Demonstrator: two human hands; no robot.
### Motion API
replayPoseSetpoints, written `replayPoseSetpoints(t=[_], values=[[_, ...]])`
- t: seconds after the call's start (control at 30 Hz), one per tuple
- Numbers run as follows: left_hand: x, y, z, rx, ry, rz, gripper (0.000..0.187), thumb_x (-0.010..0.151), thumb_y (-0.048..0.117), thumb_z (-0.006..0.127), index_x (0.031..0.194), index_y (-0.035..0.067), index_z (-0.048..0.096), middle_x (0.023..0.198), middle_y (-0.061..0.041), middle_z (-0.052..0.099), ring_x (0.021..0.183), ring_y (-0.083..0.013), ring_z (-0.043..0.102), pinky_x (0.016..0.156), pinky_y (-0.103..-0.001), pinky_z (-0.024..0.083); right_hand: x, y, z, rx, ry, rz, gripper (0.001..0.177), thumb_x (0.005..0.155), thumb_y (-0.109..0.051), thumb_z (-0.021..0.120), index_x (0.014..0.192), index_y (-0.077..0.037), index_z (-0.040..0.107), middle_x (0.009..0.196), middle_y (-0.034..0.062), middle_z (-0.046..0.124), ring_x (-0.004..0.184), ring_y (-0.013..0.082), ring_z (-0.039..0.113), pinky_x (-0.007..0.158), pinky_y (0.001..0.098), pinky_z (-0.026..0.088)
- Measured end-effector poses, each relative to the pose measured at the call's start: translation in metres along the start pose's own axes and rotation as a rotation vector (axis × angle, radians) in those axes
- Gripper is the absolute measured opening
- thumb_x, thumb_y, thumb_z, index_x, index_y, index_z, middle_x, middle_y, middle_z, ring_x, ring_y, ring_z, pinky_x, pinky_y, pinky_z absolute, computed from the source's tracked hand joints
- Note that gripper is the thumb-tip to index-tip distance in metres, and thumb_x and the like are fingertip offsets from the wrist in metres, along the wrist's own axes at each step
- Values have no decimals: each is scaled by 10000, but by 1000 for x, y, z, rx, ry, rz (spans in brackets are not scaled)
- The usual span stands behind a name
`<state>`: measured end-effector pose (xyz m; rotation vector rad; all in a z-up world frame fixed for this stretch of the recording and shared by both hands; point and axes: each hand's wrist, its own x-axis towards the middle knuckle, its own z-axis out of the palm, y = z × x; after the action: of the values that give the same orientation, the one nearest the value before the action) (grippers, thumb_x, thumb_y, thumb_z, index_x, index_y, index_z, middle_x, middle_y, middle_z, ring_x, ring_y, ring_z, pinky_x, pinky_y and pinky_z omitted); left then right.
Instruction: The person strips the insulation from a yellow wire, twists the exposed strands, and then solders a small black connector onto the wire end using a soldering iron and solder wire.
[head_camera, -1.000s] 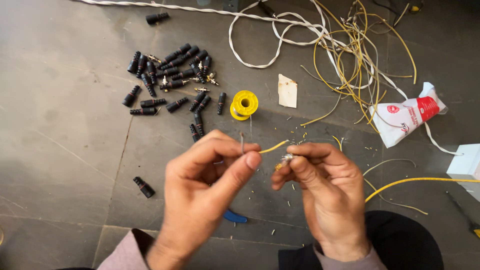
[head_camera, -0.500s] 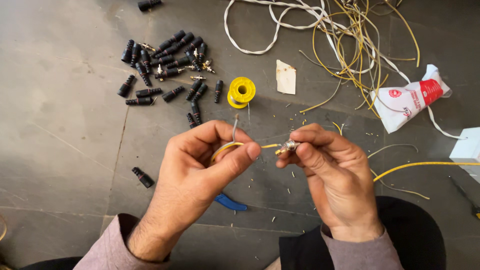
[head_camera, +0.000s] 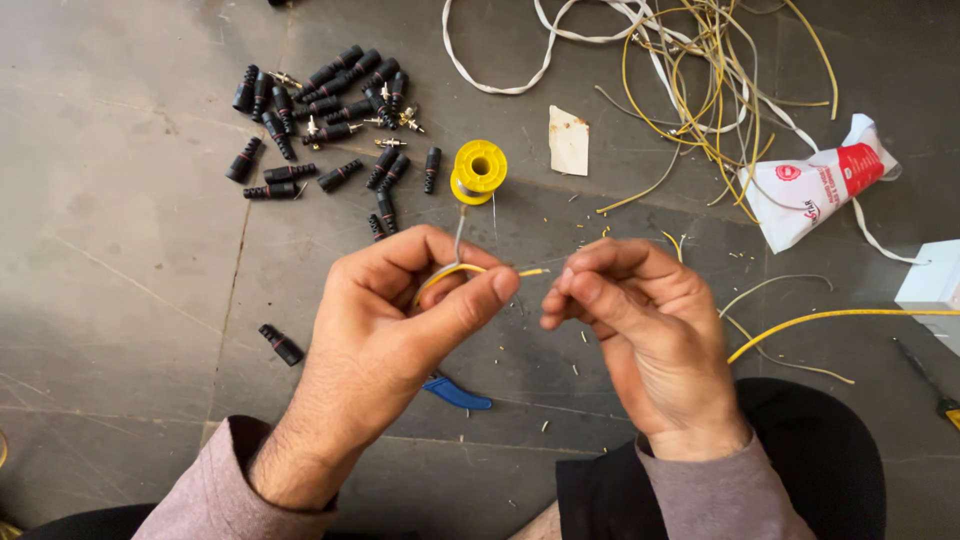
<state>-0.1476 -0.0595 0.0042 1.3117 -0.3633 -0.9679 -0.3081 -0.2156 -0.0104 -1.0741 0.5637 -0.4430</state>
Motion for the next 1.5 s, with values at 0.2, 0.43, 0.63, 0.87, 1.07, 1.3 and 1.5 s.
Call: replayPoseSetpoints(t=[0.2, 0.43, 0.63, 0.87, 1.07, 1.3, 1.5], values=[[4, 6, -15, -29, 77, 63, 133, 894, 113, 799, 952, 5, 747, 754, 78, 605, 674, 7, 491, 583, -160, 382, 21, 8, -25, -503, 179, -34, 177, 903, -65, 751, 1052, 24, 713, 905, 94, 731, 759, 142, 685, 680, 272, 567], [12, 16, -30, 35, 199, 90, 150, 901, 149, 780, 957, 15, 746, 779, 66, 664, 681, 9, 531, 594, -154, 407, 54, 58, -7, -1010, -54, -251, 145, 889, -98, 770, 1019, -35, 767, 904, 48, 751, 804, 151, 728, 698, 290, 569], [16, 18, -43, 11, 230, 147, 152, 901, 148, 782, 946, 4, 759, 778, 62, 661, 684, 8, 524, 583, -162, 401, 84, 104, 30, -1327, -55, -596, 197, 907, -108, 707, 1088, -42, 746, 1014, 134, 727, 890, 334, 695, 753, 424, 557], [19, 19, -46, 7, 213, 183, 169, 888, 155, 741, 942, -4, 756, 819, 24, 735, 740, -10, 627, 659, -185, 517, 119, 136, 53, -1573, -112, -522, 196, 982, -158, 542, 1039, -47, 693, 1069, 158, 705, 970, 352, 687, 823, 477, 557], [21, 15, -49, 37, 155, 162, 193, 870, 182, 756, 930, -1, 754, 830, -10, 768, 767, -32, 663, 700, -206, 549, 111, 117, 71, -1235, -101, -289, 184, 950, -193, 613, 1045, -67, 709, 1032, 167, 738, 953, 347, 706, 789, 454, 545], [17, 10, -37, -97, 90, 96, 165, 872, 164, 768, 907, 5, 741, 839, 3, 747, 781, -30, 642, 692, -211, 522, 35, 46, 36, -351, 34, 85, 264, 946, -75, 651, 1180, 31, 709, 990, 156, 727, 872, 204, 702, 811, 355, 588], [4, 9, -15, -185, -2, 1, 116, 858, 127, 780, 903, 28, 742, 848, 13, 738, 803, -36, 635, 727, -205, 499, -7, 12, 16, 71, 39, 58, 217, 966, -42, 613, 1166, 29, 657, 1085, 205, 741, 1022, 299, 730, 933, 436, 598]])
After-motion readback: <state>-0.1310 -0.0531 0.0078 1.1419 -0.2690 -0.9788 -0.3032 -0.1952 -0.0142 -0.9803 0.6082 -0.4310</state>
